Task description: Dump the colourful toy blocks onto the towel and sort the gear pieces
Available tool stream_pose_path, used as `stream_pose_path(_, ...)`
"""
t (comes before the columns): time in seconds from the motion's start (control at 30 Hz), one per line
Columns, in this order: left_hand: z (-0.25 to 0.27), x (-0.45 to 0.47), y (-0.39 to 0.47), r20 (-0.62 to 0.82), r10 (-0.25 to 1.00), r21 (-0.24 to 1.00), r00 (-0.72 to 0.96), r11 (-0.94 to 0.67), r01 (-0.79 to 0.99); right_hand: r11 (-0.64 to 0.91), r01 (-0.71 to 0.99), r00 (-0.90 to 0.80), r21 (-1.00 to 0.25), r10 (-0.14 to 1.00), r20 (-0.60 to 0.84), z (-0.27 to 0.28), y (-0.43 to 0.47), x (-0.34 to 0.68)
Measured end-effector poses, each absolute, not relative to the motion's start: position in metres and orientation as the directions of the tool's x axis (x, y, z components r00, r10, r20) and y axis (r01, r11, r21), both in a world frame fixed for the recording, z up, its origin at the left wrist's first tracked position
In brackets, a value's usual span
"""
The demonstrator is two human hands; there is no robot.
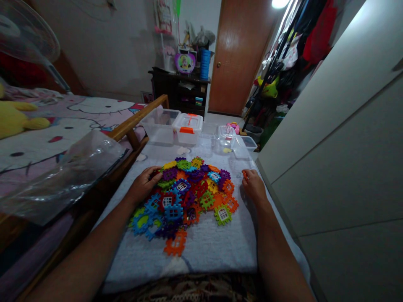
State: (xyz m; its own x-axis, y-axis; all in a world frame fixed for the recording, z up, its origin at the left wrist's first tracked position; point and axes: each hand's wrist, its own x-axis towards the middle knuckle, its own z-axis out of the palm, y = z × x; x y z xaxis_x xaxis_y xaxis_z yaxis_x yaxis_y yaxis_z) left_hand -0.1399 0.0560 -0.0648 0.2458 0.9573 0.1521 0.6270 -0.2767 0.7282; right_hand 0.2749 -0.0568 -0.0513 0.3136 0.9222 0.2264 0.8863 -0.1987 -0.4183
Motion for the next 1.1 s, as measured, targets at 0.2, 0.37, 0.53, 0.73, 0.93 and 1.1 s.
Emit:
stream_pose_path(0.2, -0.068, -0.141, 0.058, 0.156, 0.956, 0.730, 0.250, -0.282, 0.622, -0.124, 0.853, 0.189, -0.506, 0.979, 0.078, -0.055, -0.063, 0.287)
stream_pose_path(0.37, -0.069, -0.141, 0.058, 0.163, 0.952, 0.727, 0.258, -0.293, 0.621, -0.098, 0.844, 0.135, -0.528, 0.990, 0.031, -0.058, -0.061, 0.291)
stream_pose_path(0.53, -0.068, -0.142, 0.058, 0.164, 0.951, 0.718, 0.263, -0.298, 0.629, -0.128, 0.859, 0.201, -0.496, 0.975, 0.096, -0.055, -0.061, 0.290)
stream_pose_path(0.73, -0.071, -0.142, 0.059, 0.172, 0.949, 0.716, 0.265, -0.305, 0.628, -0.020, 0.831, 0.072, -0.556, 0.995, 0.072, -0.037, -0.064, 0.273)
stream_pose_path(0.93, -0.070, -0.142, 0.059, 0.170, 0.948, 0.709, 0.269, -0.307, 0.635, 0.042, 0.900, -0.018, -0.433, 0.998, 0.058, -0.035, -0.066, 0.249)
stream_pose_path(1.1, -0.067, -0.141, 0.058, 0.166, 0.948, 0.712, 0.272, -0.306, 0.633, 0.043, 0.919, -0.018, -0.393, 0.998, 0.066, -0.038, -0.067, 0.243)
